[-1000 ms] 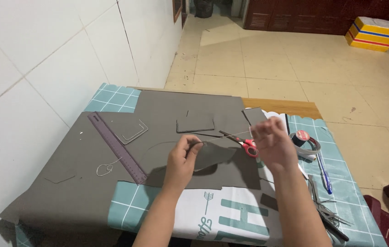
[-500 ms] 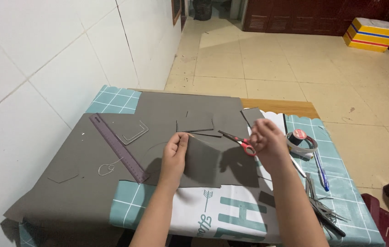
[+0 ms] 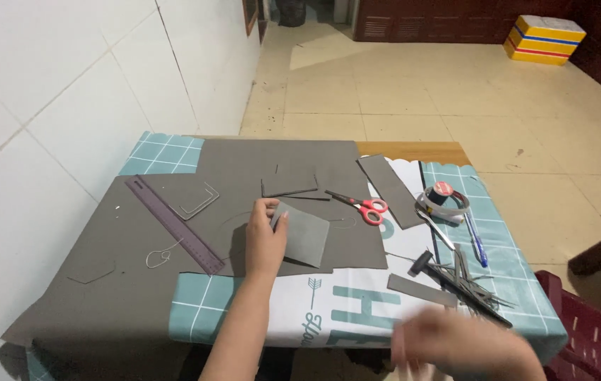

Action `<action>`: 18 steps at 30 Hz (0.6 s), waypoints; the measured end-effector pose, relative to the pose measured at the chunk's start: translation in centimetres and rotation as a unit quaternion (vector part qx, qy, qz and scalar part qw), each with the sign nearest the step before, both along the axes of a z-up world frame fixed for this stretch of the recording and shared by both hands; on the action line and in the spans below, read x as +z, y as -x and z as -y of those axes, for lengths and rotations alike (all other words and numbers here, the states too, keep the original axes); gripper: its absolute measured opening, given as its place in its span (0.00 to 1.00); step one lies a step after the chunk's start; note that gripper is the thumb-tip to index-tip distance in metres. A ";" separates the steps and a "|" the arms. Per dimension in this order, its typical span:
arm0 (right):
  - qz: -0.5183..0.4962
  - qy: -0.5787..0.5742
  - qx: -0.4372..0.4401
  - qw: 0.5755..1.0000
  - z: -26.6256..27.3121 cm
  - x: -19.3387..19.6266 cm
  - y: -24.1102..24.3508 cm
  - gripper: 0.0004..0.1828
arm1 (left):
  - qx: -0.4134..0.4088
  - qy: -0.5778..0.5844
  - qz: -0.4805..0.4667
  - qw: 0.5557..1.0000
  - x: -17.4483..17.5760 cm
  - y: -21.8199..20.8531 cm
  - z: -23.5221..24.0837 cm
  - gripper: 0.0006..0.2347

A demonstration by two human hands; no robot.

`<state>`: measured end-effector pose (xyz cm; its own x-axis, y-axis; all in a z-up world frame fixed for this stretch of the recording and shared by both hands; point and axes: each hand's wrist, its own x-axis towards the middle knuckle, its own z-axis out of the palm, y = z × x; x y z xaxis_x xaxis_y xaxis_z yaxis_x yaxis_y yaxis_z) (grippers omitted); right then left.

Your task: The person is finishing leather work by folding, inspecting, and trimming small pieces of grey leather on a workshop table.

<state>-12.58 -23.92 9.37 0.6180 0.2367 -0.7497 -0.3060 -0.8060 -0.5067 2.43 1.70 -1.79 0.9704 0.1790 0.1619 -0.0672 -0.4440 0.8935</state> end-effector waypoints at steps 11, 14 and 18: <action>0.502 0.068 -0.177 0.844 20.6 -52.4 -3.0 0.33 | -0.010 0.009 0.014 1.000 -1.1 -0.5 -0.3 0.06; 0.344 0.159 -0.140 0.915 14.0 -37.5 -2.9 0.31 | -0.011 0.012 0.008 1.000 -0.4 -0.2 -0.2 0.06; 0.357 0.109 -0.152 0.915 11.3 -32.3 1.4 0.25 | -0.009 0.020 -0.007 1.000 0.1 0.0 -0.2 0.06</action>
